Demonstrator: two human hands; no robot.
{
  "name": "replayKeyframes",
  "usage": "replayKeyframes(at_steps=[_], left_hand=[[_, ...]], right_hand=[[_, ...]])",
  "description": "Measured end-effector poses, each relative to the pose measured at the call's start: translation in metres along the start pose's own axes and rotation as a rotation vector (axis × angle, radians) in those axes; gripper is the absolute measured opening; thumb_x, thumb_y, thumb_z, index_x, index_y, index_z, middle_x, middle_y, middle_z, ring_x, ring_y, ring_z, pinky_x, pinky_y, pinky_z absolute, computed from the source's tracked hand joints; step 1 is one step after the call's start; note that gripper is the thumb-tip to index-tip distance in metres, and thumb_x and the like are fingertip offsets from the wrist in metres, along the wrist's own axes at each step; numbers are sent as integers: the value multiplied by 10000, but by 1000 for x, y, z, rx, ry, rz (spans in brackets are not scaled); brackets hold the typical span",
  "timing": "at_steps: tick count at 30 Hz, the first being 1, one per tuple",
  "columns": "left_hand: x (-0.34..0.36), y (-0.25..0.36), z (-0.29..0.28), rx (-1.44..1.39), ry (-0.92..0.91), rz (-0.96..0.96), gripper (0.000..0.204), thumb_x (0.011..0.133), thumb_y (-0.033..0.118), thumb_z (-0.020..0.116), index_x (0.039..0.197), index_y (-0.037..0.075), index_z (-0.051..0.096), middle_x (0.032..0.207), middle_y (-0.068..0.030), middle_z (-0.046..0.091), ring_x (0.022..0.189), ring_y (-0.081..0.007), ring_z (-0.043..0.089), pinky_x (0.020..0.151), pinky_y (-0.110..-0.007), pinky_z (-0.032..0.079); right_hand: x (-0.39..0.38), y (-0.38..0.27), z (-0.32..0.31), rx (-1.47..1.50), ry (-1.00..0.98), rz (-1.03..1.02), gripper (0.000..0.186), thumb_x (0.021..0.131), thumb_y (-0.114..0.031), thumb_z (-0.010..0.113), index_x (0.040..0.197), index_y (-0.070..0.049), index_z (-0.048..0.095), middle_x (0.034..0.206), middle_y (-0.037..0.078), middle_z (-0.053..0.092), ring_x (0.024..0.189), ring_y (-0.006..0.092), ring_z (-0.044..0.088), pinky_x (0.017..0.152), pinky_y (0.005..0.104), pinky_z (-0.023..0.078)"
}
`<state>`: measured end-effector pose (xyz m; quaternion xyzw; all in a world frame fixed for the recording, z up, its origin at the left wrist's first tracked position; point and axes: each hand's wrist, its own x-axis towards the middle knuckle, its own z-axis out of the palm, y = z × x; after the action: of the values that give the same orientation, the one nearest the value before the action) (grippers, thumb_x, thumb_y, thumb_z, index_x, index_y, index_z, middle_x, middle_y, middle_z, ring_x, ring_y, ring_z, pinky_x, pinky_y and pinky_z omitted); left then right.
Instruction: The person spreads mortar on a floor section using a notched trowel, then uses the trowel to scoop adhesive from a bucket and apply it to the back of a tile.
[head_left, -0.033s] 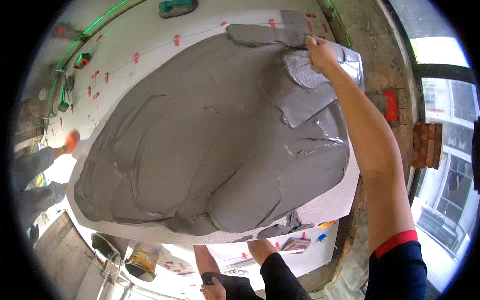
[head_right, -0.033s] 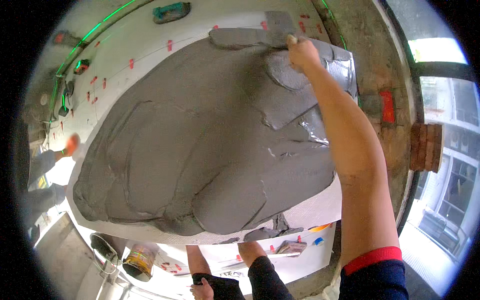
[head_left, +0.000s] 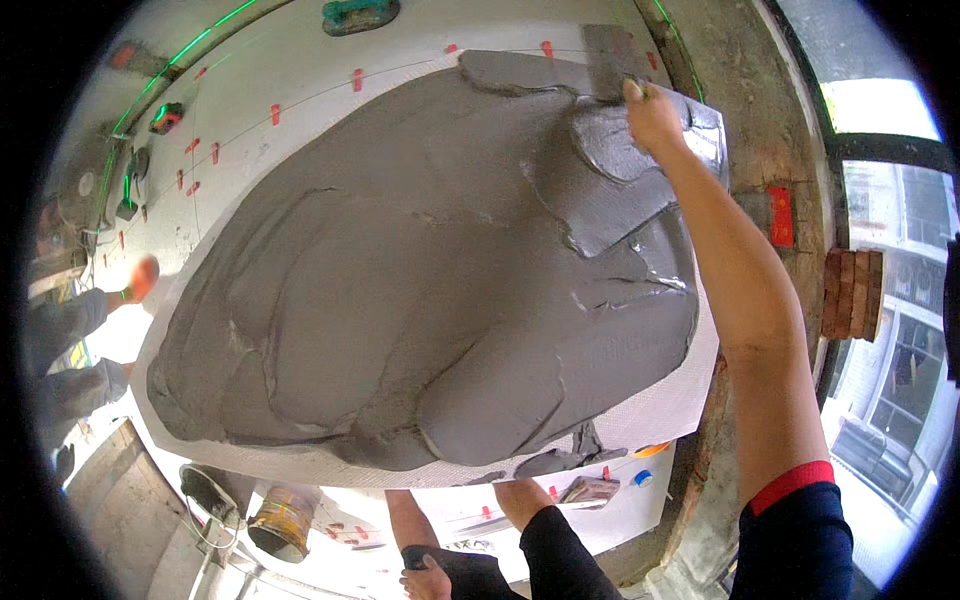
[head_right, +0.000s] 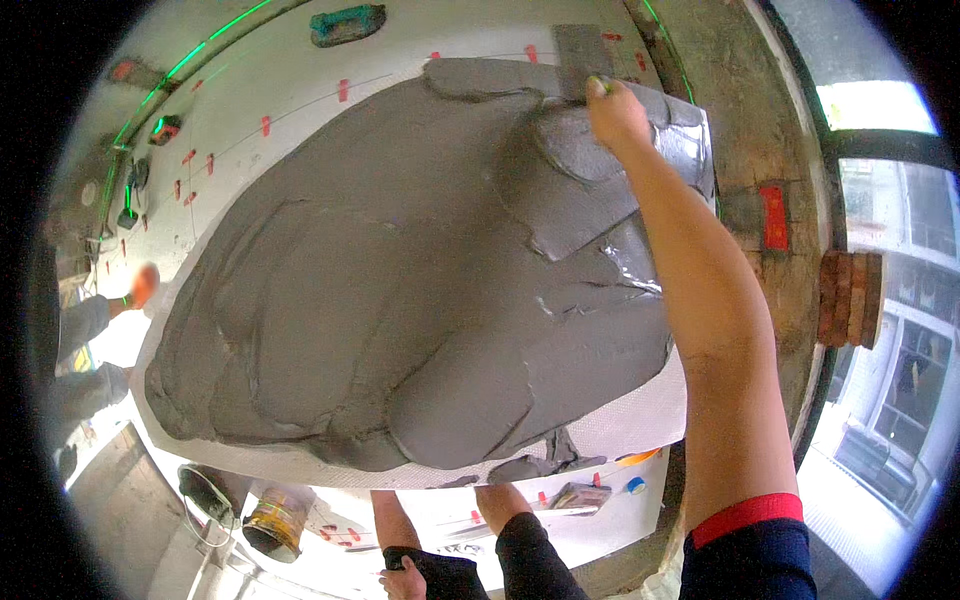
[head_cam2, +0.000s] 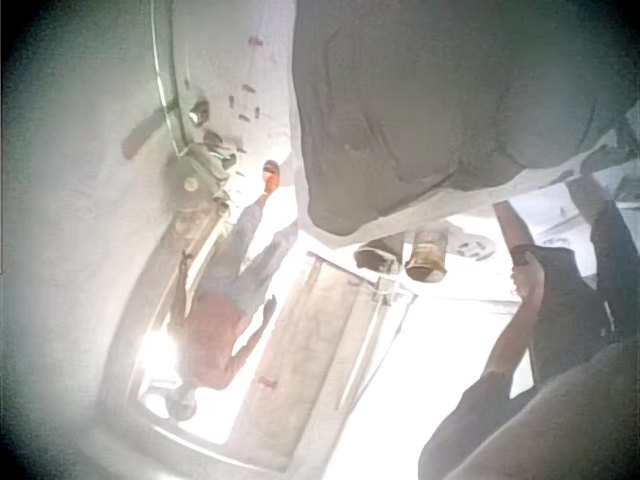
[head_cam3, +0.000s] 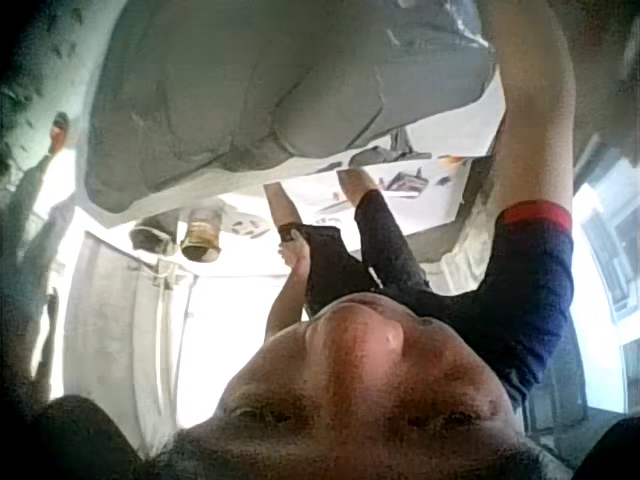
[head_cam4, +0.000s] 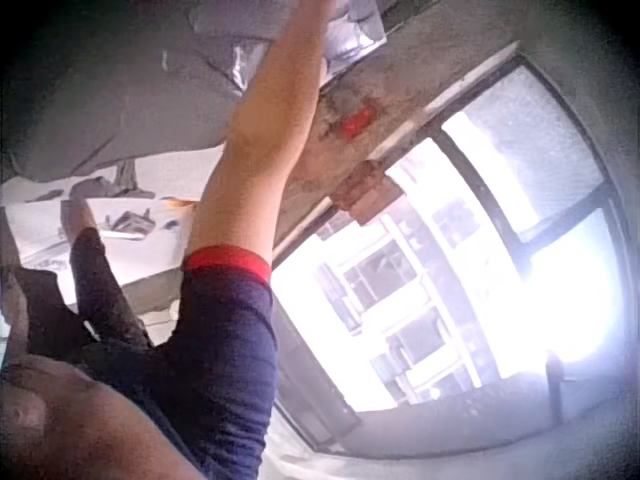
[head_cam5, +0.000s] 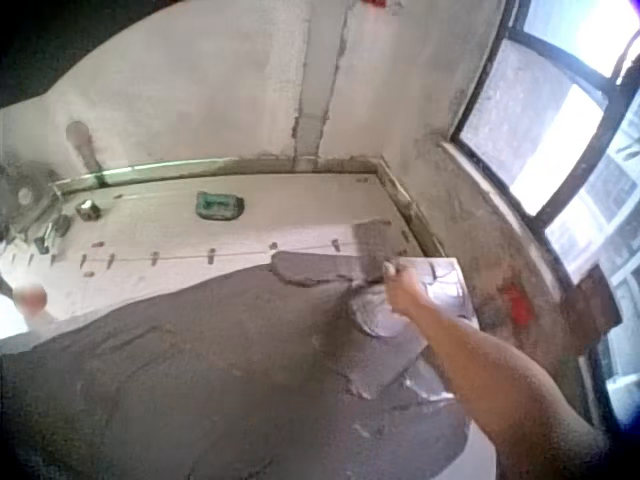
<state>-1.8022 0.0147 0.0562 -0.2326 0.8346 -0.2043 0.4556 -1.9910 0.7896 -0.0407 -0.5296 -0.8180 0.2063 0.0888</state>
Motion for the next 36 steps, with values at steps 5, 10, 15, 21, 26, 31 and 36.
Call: replayKeyframes(at_steps=[5, 10, 15, 21, 26, 31, 36], left_hand=[[-4, -1, -22, -16, -80, -36, 764, 896, 600, 533, 1229, -87, 558, 1203, -295, 593, 1101, -446, 606, 956, -543, 483], [20, -13, -9, -24, -98, -49, 767, 897, 596, 542, 1239, -91, 536, 1208, -306, 580, 1117, -451, 594, 956, -549, 482], [15, -10, -19, -78, -97, -13, 766, 900, 582, 554, 1257, -94, 511, 1237, -307, 562, 1127, -459, 585, 959, -552, 479], [10, -12, -27, -107, -87, -55, 767, 906, 570, 544, 1297, -87, 495, 1271, -308, 550, 1159, -470, 568, 990, -570, 451], [21, -16, -17, -150, -59, -55, 770, 893, 583, 551, 1302, -68, 509, 1268, -307, 555, 1159, -470, 569, 998, -567, 448], [38, -36, -1, -142, -95, -44, 757, 884, 580, 566, 1294, -55, 525, 1262, -295, 567, 1141, -462, 582, 978, -563, 465], [40, -31, 5, -59, -60, -78, 701, 888, 540, 597, 1254, -49, 492, 1206, -241, 555, 1119, -406, 585, 952, -515, 477]], right_hand=[[-69, -6, -18, 364, -271, 150, 479, 956, -490, 559, 1167, -65, 623, 743, 104, 628, 565, 214, 593, 544, 345, 476], [-138, -70, 4, 668, -538, 177, 407, 989, -457, 542, 1139, -86, 615, 680, 9, 547, 524, 100, 522, 458, 267, 411], [-216, -99, 40, 530, -773, 52, 452, 987, -476, 533, 1168, -67, 598, 686, 58, 563, 562, 150, 560, 502, 307, 453], [-257, -112, 6, 18, -710, -359, 564, 987, -472, 504, 1320, -18, 538, 993, 280, 668, 914, 437, 659, 769, 449, 531], [-168, -91, 3, 24, -324, -172, 571, 984, -468, 514, 1301, 5, 556, 883, 244, 684, 826, 367, 685, 713, 419, 531], [-136, -151, 11, 314, -516, 34, 449, 989, -421, 501, 1070, 5, 617, 681, 110, 617, 593, 177, 590, 571, 355, 477], [-141, -222, 74, 433, -566, 2, 442, 986, -420, 506, 957, 12, 598, 711, 98, 628, 600, 175, 584, 569, 361, 471]])
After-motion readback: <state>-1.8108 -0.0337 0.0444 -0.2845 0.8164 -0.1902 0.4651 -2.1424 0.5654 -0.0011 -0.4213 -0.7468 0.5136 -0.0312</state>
